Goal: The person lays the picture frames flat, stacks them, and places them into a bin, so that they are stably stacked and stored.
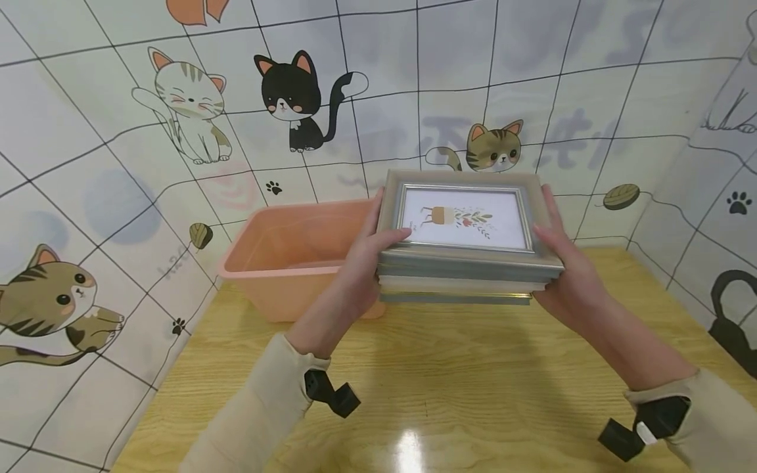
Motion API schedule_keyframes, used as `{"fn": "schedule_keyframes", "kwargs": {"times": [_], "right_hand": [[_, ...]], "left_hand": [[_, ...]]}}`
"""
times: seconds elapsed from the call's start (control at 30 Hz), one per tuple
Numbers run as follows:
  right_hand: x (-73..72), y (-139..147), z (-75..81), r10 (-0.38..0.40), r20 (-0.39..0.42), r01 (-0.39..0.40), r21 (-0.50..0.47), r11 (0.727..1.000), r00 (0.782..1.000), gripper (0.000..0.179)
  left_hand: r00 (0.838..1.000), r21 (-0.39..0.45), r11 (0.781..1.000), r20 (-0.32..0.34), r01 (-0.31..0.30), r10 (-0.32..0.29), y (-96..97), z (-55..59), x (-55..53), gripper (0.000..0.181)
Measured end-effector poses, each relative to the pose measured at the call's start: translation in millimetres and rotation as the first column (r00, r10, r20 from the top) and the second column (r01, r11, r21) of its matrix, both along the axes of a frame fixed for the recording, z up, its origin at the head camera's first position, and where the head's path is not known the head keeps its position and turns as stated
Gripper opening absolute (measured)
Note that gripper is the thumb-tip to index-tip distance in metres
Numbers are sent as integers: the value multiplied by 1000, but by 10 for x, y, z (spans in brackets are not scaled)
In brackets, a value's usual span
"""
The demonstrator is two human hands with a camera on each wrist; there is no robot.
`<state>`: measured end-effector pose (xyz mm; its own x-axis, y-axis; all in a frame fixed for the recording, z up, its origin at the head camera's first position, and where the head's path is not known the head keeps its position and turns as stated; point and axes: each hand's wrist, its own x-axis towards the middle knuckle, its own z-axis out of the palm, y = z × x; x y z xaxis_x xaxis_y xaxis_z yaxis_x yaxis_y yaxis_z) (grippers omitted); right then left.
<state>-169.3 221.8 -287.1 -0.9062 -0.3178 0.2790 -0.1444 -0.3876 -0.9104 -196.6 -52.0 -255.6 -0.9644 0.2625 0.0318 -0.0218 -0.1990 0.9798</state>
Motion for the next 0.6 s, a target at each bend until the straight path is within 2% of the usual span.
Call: {"fn": "schedule_keyframes", "kwargs": {"times": [0.3, 0.6], "right_hand": [[-155, -145, 197, -5, -5, 5, 13, 1000, 1000, 67], [-252, -227, 360, 3, -36, -3, 10, 1000, 999, 65]], "left_hand": [[1000, 31, 999, -8, -6, 6, -133, 123, -93, 81], [999, 85, 996, -47, -15, 20, -208, 243, -120, 79]]}}
